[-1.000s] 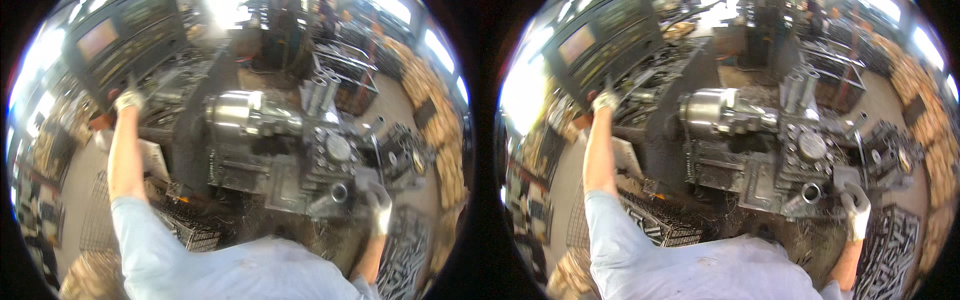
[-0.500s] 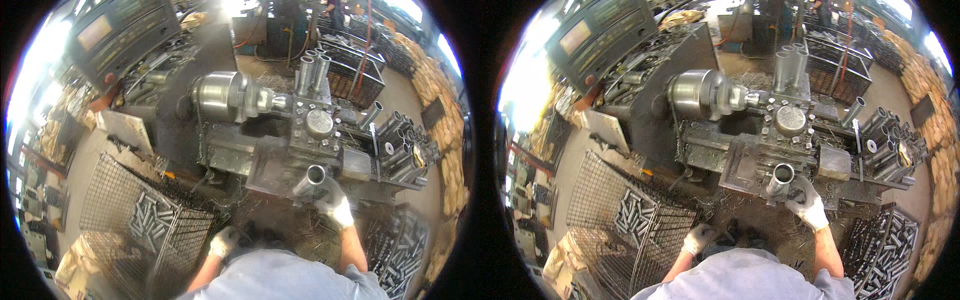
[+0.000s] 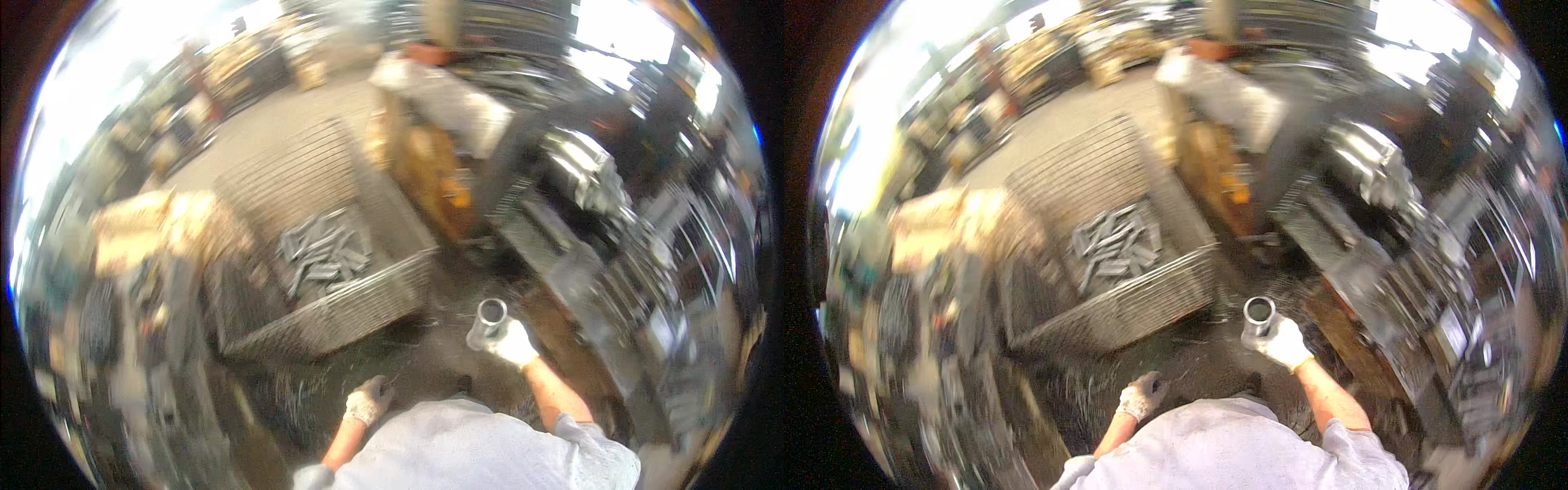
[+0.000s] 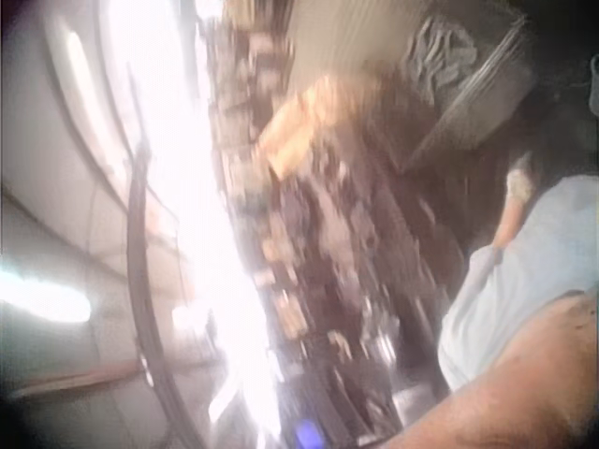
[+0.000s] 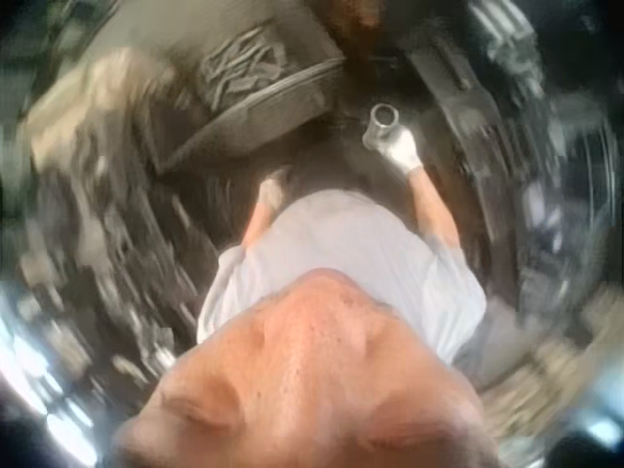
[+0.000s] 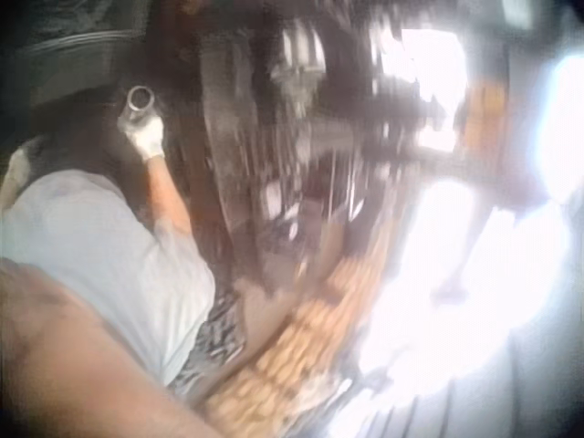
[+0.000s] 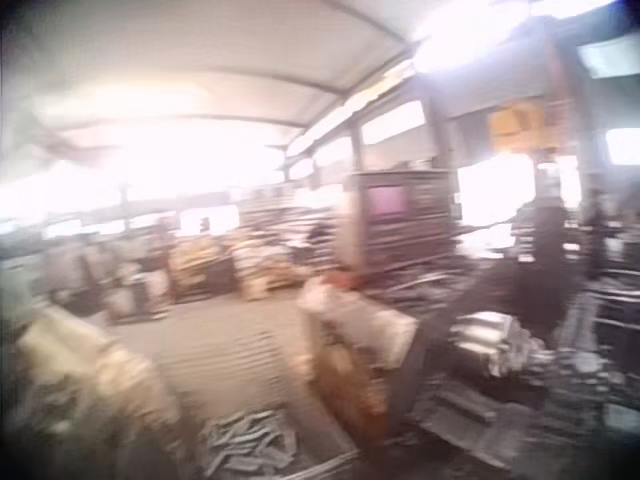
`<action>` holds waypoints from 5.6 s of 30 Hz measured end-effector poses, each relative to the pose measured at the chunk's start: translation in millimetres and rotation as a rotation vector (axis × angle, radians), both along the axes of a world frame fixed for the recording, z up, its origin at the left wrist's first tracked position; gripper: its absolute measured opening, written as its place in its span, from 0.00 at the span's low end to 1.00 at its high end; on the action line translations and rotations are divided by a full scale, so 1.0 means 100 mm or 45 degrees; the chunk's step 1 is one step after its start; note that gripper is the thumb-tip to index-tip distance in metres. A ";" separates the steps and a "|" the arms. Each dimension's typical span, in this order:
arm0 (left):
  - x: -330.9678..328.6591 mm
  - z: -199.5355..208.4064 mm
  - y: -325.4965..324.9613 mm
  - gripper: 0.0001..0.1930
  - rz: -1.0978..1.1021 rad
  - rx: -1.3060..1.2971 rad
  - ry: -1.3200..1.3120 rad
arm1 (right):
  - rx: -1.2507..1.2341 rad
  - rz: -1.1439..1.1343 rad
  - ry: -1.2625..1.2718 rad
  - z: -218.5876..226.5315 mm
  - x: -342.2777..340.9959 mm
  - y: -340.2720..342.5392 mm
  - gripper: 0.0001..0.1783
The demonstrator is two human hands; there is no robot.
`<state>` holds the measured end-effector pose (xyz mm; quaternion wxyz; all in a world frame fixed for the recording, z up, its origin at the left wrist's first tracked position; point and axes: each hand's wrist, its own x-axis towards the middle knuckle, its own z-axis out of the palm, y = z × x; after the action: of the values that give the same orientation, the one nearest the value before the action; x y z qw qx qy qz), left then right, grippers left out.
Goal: The person repeatedly picks up cylindrical metal parts from a wire basket, places them into a lathe chuck, and operates the machine. After processing, the person removes the parts and returns them to the basket, continuing the cycle.
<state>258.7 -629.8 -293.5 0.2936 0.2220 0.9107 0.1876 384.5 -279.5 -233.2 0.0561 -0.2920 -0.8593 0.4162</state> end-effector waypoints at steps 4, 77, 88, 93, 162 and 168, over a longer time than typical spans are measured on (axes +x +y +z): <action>0.07 -0.19 -1.37 0.28 0.451 0.013 -0.138 | -0.053 0.673 -0.039 0.02 -1.04 -1.42 0.28; 0.81 2.70 -7.06 0.48 2.108 -1.128 0.544 | 1.057 3.629 -0.938 1.29 -3.45 -11.27 0.35; 1.12 2.33 -6.89 0.41 2.204 -1.062 1.190 | 1.778 3.025 1.163 1.93 -3.70 -10.49 0.21; 1.16 2.40 -6.65 0.42 2.106 -0.991 1.270 | 1.452 2.512 1.593 2.62 -3.51 -9.46 0.24; 0.22 0.78 -5.83 0.23 2.528 1.467 1.216 | -0.413 3.158 1.041 2.48 -3.11 -8.58 0.48; 0.85 0.77 -5.20 0.16 2.662 0.935 1.208 | 1.631 2.814 1.436 2.48 -3.60 -10.12 0.25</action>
<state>343.7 -1149.3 -216.7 -0.4449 -0.5058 0.5600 0.4823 24.6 -1291.9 14.8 0.1590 0.8100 -0.5425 -0.1560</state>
